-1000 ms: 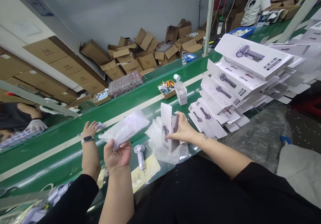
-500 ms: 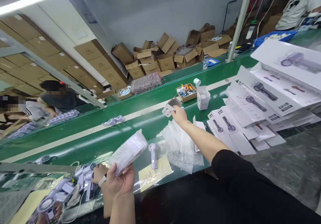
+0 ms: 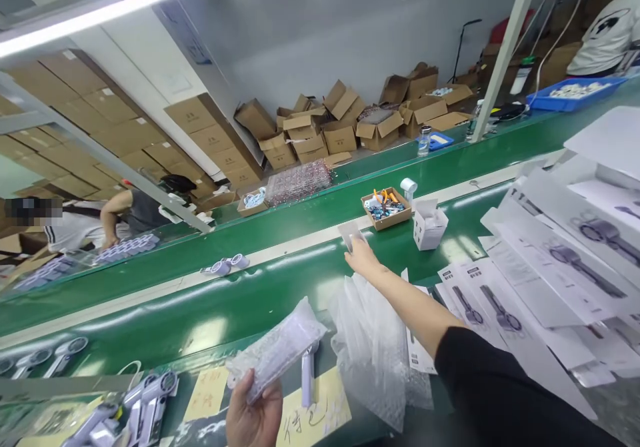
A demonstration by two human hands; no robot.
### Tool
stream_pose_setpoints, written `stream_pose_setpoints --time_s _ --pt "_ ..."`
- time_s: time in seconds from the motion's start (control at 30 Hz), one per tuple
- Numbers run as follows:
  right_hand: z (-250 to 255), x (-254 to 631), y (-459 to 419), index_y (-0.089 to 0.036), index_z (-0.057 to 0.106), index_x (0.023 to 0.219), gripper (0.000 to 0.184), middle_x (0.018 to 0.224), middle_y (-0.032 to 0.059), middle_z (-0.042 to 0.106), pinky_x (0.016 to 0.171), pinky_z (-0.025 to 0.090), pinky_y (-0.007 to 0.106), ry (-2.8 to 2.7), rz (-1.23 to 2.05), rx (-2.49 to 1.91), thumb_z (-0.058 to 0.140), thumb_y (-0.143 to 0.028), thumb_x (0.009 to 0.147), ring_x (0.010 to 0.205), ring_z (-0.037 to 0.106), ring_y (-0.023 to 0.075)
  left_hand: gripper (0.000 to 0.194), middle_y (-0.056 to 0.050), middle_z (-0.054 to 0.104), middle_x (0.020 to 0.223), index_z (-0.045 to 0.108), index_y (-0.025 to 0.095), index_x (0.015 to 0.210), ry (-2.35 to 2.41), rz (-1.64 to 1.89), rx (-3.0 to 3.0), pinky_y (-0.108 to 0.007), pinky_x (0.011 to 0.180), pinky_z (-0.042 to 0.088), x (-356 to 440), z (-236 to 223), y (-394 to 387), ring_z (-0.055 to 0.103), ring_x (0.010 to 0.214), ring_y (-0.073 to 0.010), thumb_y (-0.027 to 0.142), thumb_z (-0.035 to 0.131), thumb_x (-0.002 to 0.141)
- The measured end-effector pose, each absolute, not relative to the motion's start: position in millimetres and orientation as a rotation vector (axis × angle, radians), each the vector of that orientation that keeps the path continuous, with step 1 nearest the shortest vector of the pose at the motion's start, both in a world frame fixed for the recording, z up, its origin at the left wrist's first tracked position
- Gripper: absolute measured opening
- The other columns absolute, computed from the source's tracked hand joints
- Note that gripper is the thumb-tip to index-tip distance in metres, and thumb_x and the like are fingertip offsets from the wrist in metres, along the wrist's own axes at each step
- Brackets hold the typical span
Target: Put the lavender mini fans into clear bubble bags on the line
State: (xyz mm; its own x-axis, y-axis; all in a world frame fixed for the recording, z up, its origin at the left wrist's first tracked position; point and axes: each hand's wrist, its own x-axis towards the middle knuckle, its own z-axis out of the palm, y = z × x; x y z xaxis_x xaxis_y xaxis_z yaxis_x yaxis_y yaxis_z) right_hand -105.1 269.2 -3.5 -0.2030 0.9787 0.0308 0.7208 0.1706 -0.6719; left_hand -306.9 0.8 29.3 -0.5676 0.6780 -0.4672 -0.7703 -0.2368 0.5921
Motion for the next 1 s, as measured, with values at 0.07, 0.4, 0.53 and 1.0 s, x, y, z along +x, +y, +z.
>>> stream_pose_setpoints --time_s 0.07,0.4,0.53,1.0 --pt "1 -76 282 -0.02 0.046 0.129 0.049 0.134 0.0123 0.042 0.102 0.034 0.035 -2.075 0.661 -1.428 0.054 -0.024 0.08 0.121 0.044 0.0247 0.019 0.004 0.066 0.076 0.057 0.019 0.081 1.046 1.91 -0.134 -0.013 0.038 0.039 -306 28 21 0.06 0.057 -0.0074 0.006 0.06 0.068" --pt "-68 -13 378 -0.021 0.042 0.13 0.071 0.135 0.0119 0.041 0.108 0.028 0.042 -2.376 0.998 -0.891 0.071 -0.025 0.065 0.128 0.037 0.0266 0.018 -0.001 0.064 0.081 0.056 0.015 0.089 1.196 1.743 0.244 -0.018 0.051 0.048 -236 22 219 0.061 0.064 -0.0106 0.021 0.062 0.072" --pt "-86 -20 376 -0.018 0.04 0.128 0.076 0.132 0.0135 0.038 0.108 0.027 0.043 -2.202 0.953 -0.872 0.076 -0.03 0.062 0.128 0.035 0.0276 0.021 -0.005 0.062 0.094 0.053 0.017 0.093 1.418 1.67 0.536 -0.024 0.059 0.051 -204 21 270 0.062 0.078 -0.0149 0.026 0.061 0.075" --pt "-94 -22 363 -0.019 0.037 0.113 0.051 0.114 0.0119 0.045 0.089 0.044 0.04 -2.116 0.846 -0.725 0.061 -0.017 0.068 0.107 0.048 0.0247 0.023 -0.015 0.057 0.098 0.051 0.014 0.103 2.276 0.399 1.977 -0.035 0.076 0.045 -122 23 319 0.058 0.093 -0.0265 0.029 0.04 0.089"
